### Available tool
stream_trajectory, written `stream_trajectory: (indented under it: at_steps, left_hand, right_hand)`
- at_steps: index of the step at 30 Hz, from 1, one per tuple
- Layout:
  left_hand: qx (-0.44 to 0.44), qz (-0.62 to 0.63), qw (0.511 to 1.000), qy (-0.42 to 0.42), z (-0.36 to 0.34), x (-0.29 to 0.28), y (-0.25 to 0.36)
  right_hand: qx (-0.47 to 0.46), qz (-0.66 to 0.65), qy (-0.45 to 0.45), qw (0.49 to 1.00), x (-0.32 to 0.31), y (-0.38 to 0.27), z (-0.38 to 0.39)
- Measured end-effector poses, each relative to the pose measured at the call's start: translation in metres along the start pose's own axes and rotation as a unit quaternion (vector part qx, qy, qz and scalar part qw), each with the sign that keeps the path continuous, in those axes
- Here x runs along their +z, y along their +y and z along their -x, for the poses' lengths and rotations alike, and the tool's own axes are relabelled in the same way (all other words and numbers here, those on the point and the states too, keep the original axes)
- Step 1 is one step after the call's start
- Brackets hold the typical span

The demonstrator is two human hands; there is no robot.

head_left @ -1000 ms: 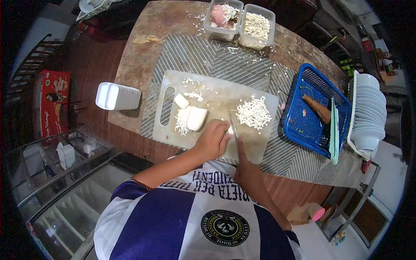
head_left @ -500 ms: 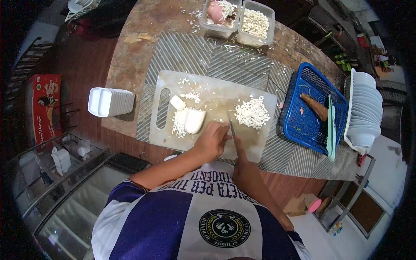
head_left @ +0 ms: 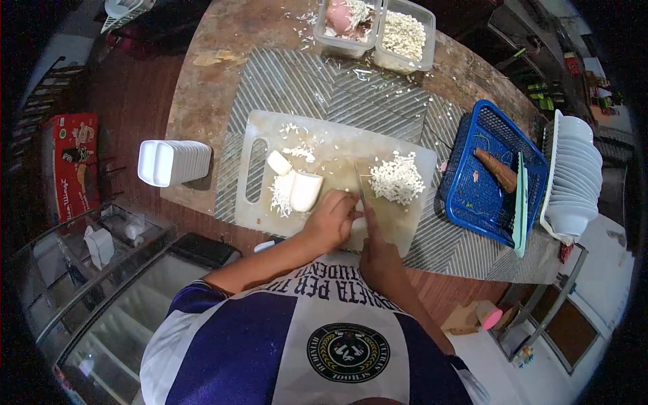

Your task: Chopping an onion on a white cutting board using a kitchen knife.

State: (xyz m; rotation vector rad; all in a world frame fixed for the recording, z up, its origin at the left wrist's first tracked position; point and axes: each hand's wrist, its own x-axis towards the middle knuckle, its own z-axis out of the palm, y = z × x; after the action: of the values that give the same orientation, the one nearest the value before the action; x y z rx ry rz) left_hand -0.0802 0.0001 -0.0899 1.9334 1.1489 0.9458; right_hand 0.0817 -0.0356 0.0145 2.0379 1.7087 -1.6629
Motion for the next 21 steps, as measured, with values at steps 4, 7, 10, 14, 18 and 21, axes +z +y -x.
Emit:
stream_trajectory:
  at_steps: [4,7,10,14,18,21]
  left_hand:
    - [0.002,-0.009,1.0,0.016,-0.005,-0.002,0.011]
    - [-0.003,-0.023,1.0,0.012,-0.01,-0.005,0.019]
    - [-0.003,-0.027,1.0,-0.002,-0.009,-0.001,0.02]
    - [-0.001,-0.013,1.0,-0.013,-0.012,-0.001,0.018]
    - [-0.004,0.005,1.0,-0.026,-0.01,0.0,0.011]
    - [-0.013,-0.021,0.997,-0.068,-0.013,-0.003,0.011]
  right_hand:
    - [-0.082,-0.004,0.007,0.997,0.007,0.017,-0.005]
    - [-0.058,0.006,-0.004,0.998,0.005,0.018,-0.002]
    - [-0.017,0.022,-0.028,0.999,0.001,0.011,0.002]
    - [0.026,0.04,-0.058,0.997,-0.006,-0.003,0.006]
    - [0.036,0.017,-0.005,0.999,0.001,0.0,0.007]
    - [0.025,0.013,0.007,1.0,0.008,0.008,0.004]
